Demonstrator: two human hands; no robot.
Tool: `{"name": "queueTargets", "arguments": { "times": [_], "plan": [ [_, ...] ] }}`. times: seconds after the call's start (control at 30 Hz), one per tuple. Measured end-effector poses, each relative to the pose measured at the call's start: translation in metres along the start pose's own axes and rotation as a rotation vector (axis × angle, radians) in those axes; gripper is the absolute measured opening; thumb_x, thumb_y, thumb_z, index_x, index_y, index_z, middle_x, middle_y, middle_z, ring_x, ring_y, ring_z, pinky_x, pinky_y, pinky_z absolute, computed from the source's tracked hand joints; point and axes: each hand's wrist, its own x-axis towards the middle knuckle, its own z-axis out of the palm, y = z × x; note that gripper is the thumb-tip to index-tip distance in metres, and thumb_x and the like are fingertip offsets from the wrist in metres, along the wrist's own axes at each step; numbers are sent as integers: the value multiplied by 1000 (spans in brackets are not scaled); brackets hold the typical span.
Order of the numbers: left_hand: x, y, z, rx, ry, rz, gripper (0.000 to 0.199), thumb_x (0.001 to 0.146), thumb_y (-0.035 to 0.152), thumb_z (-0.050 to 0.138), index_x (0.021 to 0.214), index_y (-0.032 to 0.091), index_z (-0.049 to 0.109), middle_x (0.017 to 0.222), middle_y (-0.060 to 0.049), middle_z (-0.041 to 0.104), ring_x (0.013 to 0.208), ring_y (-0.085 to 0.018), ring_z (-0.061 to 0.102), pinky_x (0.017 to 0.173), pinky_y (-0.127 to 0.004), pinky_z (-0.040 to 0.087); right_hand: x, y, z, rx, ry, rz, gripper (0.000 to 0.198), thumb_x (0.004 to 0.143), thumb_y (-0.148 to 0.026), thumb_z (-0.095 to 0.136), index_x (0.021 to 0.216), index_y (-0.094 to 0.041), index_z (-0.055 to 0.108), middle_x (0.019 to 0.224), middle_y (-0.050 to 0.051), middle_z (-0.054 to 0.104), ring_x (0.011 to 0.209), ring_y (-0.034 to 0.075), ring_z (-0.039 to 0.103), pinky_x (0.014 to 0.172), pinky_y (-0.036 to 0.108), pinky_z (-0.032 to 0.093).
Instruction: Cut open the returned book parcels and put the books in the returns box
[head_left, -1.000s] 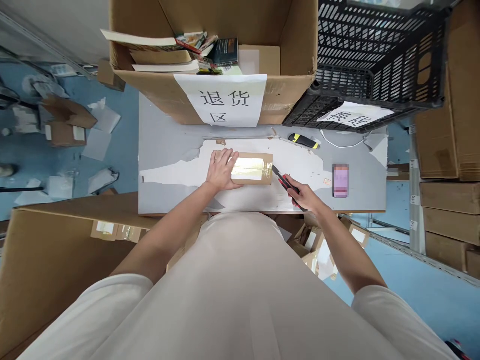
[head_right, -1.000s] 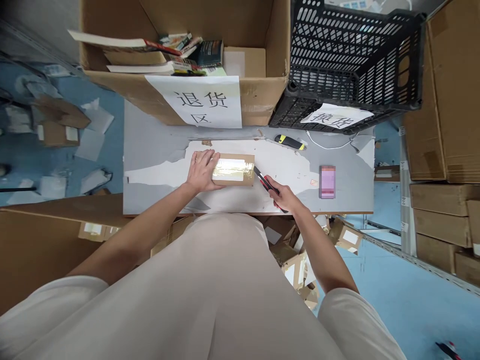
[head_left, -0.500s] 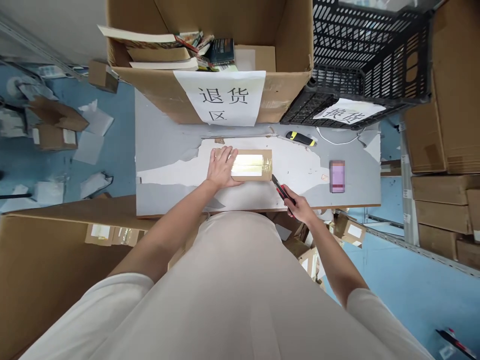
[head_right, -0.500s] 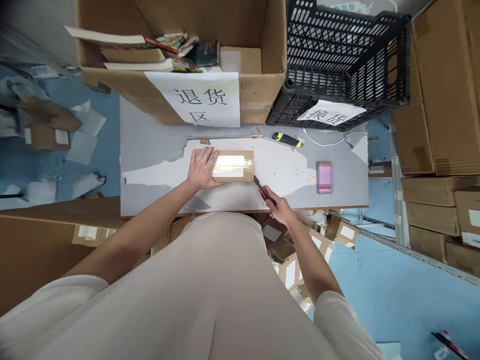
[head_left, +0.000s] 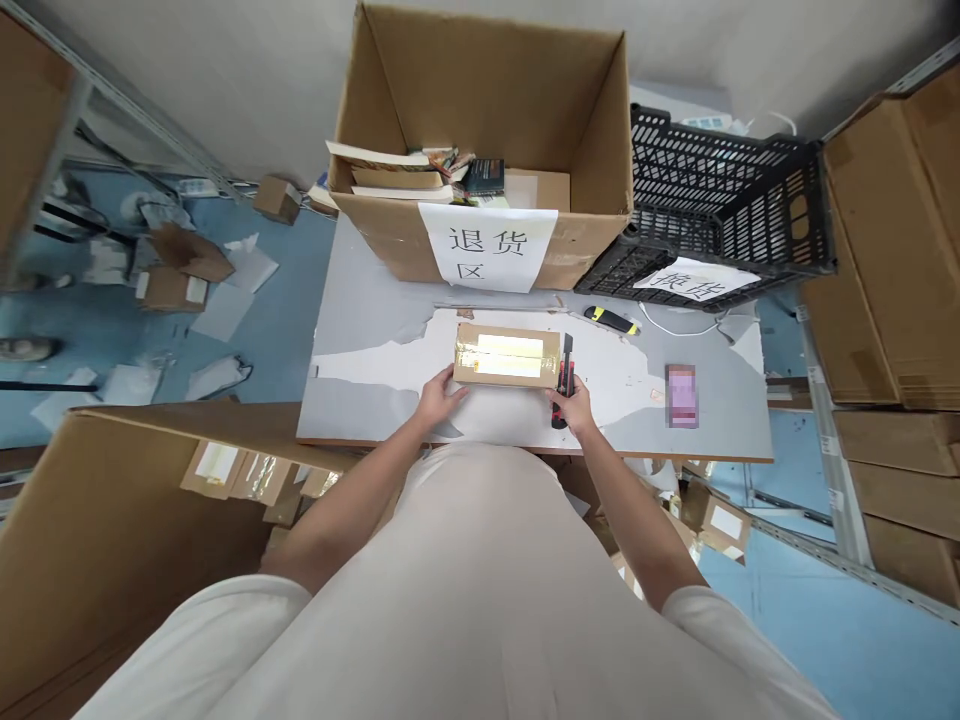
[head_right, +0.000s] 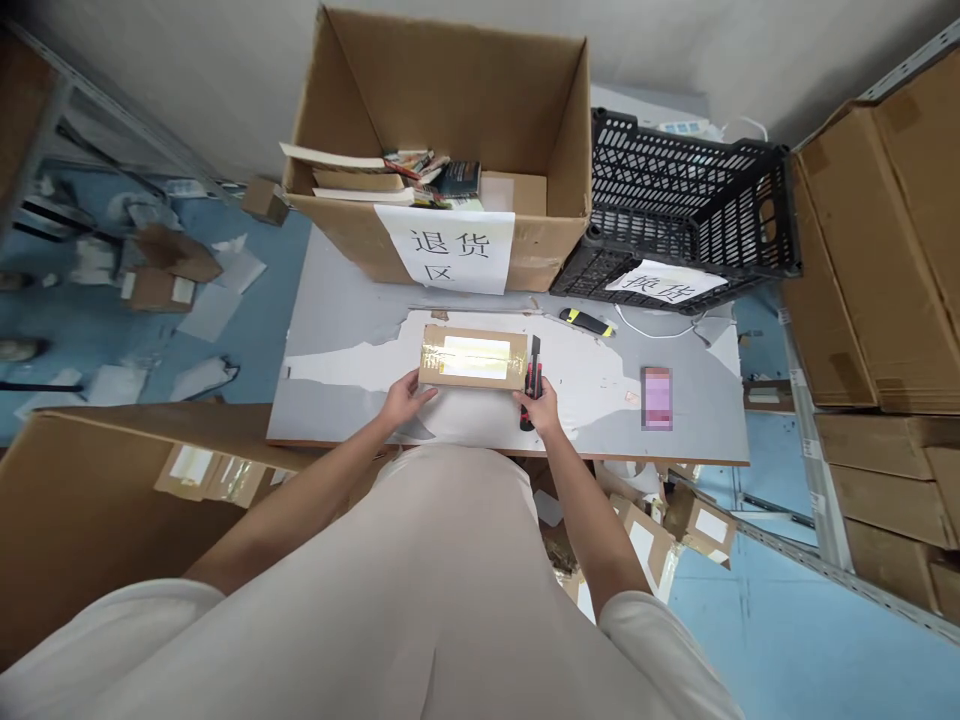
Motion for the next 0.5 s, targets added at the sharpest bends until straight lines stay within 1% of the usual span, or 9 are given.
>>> {"name": "queueTargets", "arguments": {
  "times": [0.07, 0.13, 0.2, 0.3, 0.4, 0.47, 0.5],
  "plan": [
    [-4, 2, 1, -93, 2, -33, 59, 78, 49, 60, 125, 14, 58, 119, -13, 67, 109, -25, 62, 97, -39, 48, 0, -5, 4, 10, 1, -26, 51, 52, -49, 78, 84, -22, 49, 57, -9, 51, 47, 10, 48, 48, 27, 44],
    [-7, 11, -3, -105, 22, -35, 49, 79, 48, 59, 116, 16, 65, 110, -10, 71, 101, -25, 66, 90, -37, 50, -2, -12, 1, -2, 21, -66, 47, 56, -49, 77, 82, -22, 48, 56, -9, 51, 46, 10, 49, 47, 26, 44],
    [-8, 21, -8, -55, 62, -42, 43, 78, 49, 59, 106, 17, 71, 103, -8, 73, 92, -25, 67, 84, -35, 51, -1, -18, -5, -54, 29, -91, 45, 58, -49, 76, 80, -22, 49, 56, -8, 52, 46, 11, 49, 47, 26, 44],
    [-4, 29, -12, 60, 131, -120, 41, 78, 52, 59, 88, 16, 75, 86, -7, 74, 80, -23, 67, 75, -32, 50, 5, -23, -8, -188, 27, -81, 42, 61, -53, 73, 78, -21, 51, 56, -7, 53, 47, 12, 50, 48, 27, 44],
    [6, 29, -10, 171, 133, -191, 45, 79, 56, 54, 70, 16, 73, 70, -7, 71, 69, -21, 63, 68, -30, 46, 15, -19, -3, -321, 76, -70, 42, 63, -57, 68, 77, -20, 55, 61, -3, 58, 54, 14, 54, 53, 28, 46],
    [12, 26, -8, 219, 125, -198, 48, 81, 56, 51, 66, 16, 71, 68, -7, 70, 68, -20, 62, 68, -30, 45, 20, -14, 1, -376, 116, -90, 43, 65, -59, 66, 78, -19, 57, 69, 0, 63, 64, 16, 57, 60, 29, 48],
    [13, 24, -8, 226, 121, -196, 47, 82, 56, 50, 68, 15, 71, 70, -7, 70, 70, -20, 63, 70, -30, 46, 21, -10, 1, -379, 123, -100, 43, 65, -59, 65, 79, -19, 58, 72, 1, 64, 67, 17, 58, 62, 29, 48]
  ]
}}
